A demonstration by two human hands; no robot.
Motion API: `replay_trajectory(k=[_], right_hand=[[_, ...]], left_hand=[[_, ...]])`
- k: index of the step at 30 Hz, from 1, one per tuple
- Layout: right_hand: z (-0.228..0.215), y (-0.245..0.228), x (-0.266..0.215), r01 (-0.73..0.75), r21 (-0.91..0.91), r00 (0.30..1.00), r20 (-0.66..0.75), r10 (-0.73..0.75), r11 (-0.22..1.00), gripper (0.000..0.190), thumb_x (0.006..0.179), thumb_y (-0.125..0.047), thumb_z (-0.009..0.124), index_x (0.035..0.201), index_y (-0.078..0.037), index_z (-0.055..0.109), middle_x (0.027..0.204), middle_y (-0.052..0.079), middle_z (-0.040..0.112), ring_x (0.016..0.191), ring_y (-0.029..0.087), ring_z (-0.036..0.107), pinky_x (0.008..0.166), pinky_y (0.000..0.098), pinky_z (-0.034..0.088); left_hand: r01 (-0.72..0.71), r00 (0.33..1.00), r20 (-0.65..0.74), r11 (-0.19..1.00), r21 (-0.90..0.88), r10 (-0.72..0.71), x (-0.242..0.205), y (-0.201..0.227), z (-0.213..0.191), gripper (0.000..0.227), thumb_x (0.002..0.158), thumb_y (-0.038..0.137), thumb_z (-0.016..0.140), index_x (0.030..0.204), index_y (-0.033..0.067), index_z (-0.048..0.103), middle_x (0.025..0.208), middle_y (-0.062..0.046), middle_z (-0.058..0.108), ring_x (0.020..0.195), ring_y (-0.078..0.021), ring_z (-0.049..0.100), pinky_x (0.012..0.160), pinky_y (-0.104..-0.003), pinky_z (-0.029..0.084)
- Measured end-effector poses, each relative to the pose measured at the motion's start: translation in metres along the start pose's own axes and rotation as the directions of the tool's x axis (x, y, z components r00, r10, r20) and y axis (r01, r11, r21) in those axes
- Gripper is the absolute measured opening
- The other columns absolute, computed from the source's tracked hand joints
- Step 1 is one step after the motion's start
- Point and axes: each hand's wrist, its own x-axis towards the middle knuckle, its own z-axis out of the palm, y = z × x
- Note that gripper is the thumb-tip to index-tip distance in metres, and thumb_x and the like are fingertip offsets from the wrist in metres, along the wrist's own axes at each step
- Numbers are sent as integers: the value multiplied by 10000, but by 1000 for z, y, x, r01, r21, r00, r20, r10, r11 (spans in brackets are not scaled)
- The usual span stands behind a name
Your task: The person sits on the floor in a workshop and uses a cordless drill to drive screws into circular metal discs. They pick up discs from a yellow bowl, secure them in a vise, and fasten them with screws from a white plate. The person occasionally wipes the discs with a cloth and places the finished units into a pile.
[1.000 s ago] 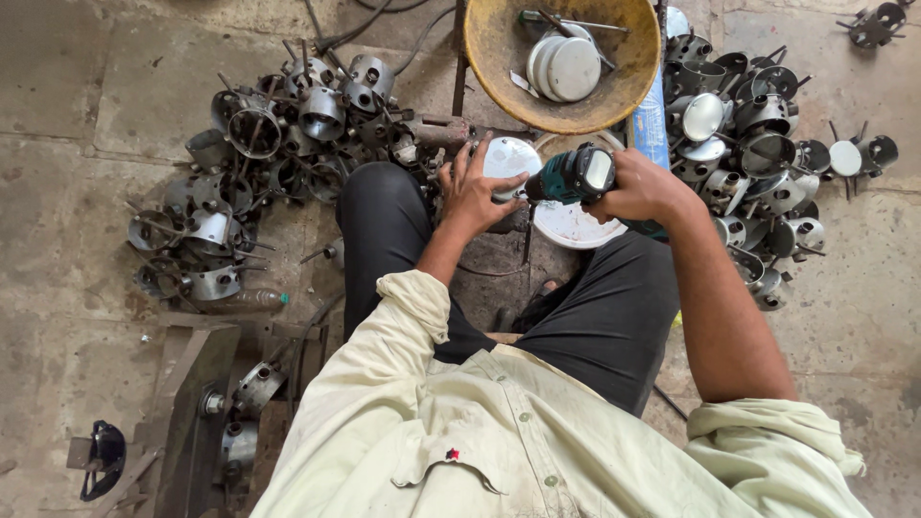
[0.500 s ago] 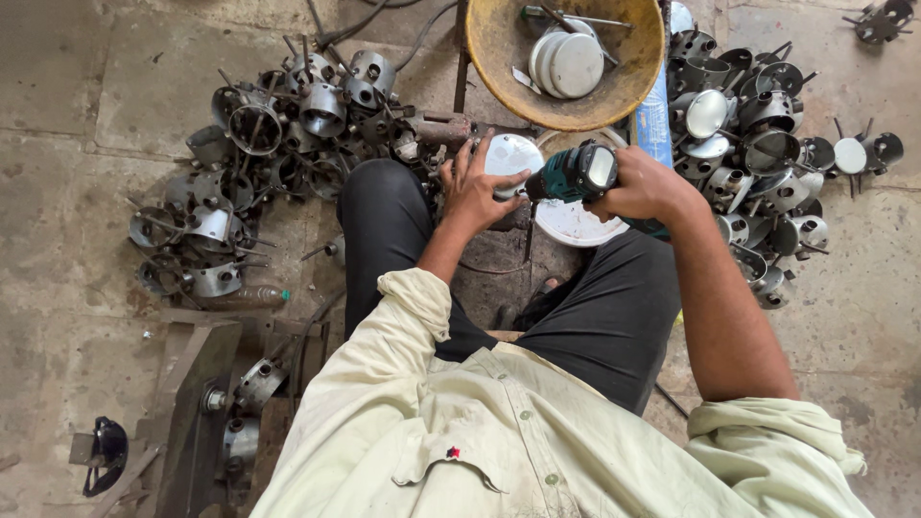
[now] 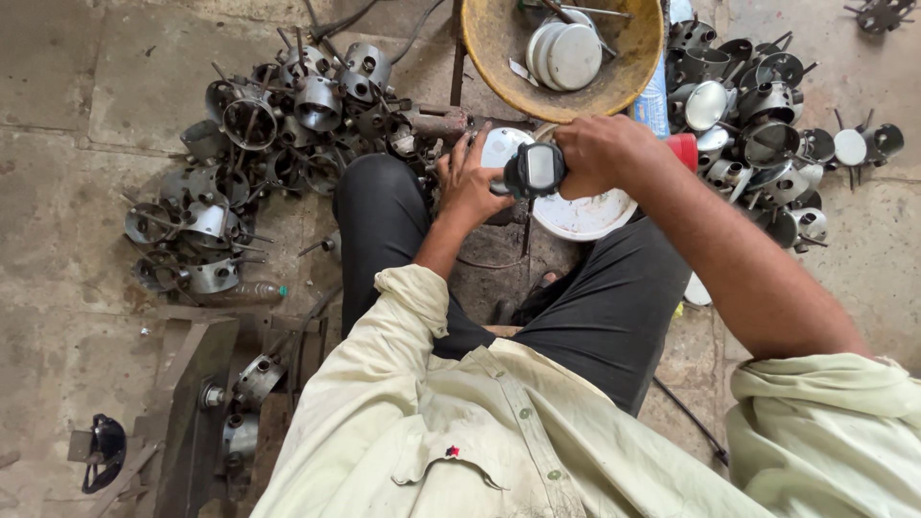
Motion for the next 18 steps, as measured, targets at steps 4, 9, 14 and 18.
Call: replay_trajectory(k=[4,9,14,18], right_hand=[[14,6,3,50,80,998,-54,-46,996,308,725,-219,724,957,-16,711,831,167,738,732,297,714,650,430,611],[15,23,7,118,196,991,-87,-102,974,274,735,-185,674,938,-3,709,834,179,744,746,318,724,680,429,604],[15,16,6,128,126,978,-183,-103,984,341,667,-211,744,977,-72,718,836,145,740,763,320,719,661,456,602],[11,21,4,132,29,986,-104,-128,991,330,672,-237,761,971,-99,737,829,114,754,751,292,742,634,457,616]], left_hand=[[-5,1000,-4,1000,-4,4,-6,-1,3,441,627,551,920,993,317,847,1668,-69,294,1508,-378,239,1154,-540,191],[0,1000,6,1000,4,0,2,1,-1,429,616,552,923,965,314,849,1648,-74,296,1495,-385,224,1147,-550,183],[3,1000,26,1000,29,-3,2,-1,-4,430,610,527,917,976,310,856,1645,-64,321,1498,-378,231,1160,-556,181],[16,998,59,1000,23,-17,1,1,-1,453,614,530,933,986,290,841,1637,-85,337,1502,-370,241,1163,-568,177]])
